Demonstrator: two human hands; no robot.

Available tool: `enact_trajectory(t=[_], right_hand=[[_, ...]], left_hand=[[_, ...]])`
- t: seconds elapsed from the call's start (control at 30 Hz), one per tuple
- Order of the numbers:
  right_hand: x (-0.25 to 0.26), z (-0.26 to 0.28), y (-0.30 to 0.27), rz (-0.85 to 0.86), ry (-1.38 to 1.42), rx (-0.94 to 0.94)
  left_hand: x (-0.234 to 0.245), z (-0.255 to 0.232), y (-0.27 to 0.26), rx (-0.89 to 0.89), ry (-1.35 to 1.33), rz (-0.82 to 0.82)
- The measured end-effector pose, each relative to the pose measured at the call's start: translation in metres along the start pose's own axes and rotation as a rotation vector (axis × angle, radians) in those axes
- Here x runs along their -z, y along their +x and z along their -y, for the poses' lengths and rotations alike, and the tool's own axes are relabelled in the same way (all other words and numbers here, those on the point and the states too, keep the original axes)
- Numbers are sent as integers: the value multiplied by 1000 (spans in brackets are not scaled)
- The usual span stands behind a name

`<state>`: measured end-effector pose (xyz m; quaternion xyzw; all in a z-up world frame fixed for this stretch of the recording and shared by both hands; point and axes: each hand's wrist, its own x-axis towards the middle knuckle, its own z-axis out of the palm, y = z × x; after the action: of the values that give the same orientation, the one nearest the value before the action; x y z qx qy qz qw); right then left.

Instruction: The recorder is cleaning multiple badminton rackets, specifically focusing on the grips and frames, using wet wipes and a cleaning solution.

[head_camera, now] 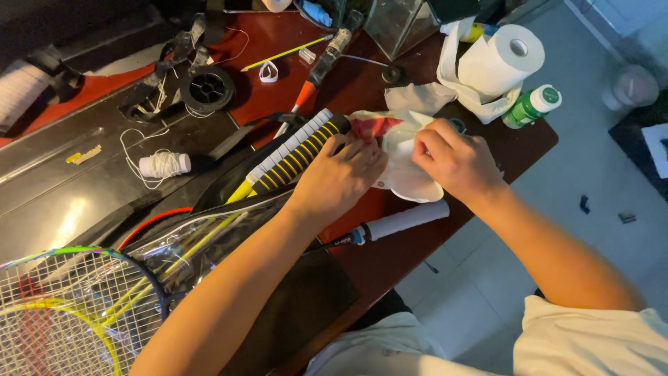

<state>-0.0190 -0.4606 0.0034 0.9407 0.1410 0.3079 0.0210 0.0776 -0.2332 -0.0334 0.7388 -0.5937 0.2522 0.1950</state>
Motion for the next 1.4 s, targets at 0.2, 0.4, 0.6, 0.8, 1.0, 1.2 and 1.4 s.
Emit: enact_trajectory(t=[0.2,0.4,0.6,0.8,1.0,1.2,1.4], right_hand=[[13,1,10,172,365,-141],[4,-12,4,255,456,-200],[22,-7,-1,74,588,-465],[22,-22,-35,-257,978,-621],[55,-41,-37,-530,1137,-594],[78,-43,-46,-648,1368,-685],[36,3,-38,-585,1505,-1034]], left_hand=[[1,-2,4,35,4,77],[7,-2,7,58,-90,18],[-2,0,3,53,-42,68],[10,-8,20,140,-146,106],[3,-8,19,124,-93,133],[-3,-9,38,253,-123,173],[-29,-4,48,417,-56,14]])
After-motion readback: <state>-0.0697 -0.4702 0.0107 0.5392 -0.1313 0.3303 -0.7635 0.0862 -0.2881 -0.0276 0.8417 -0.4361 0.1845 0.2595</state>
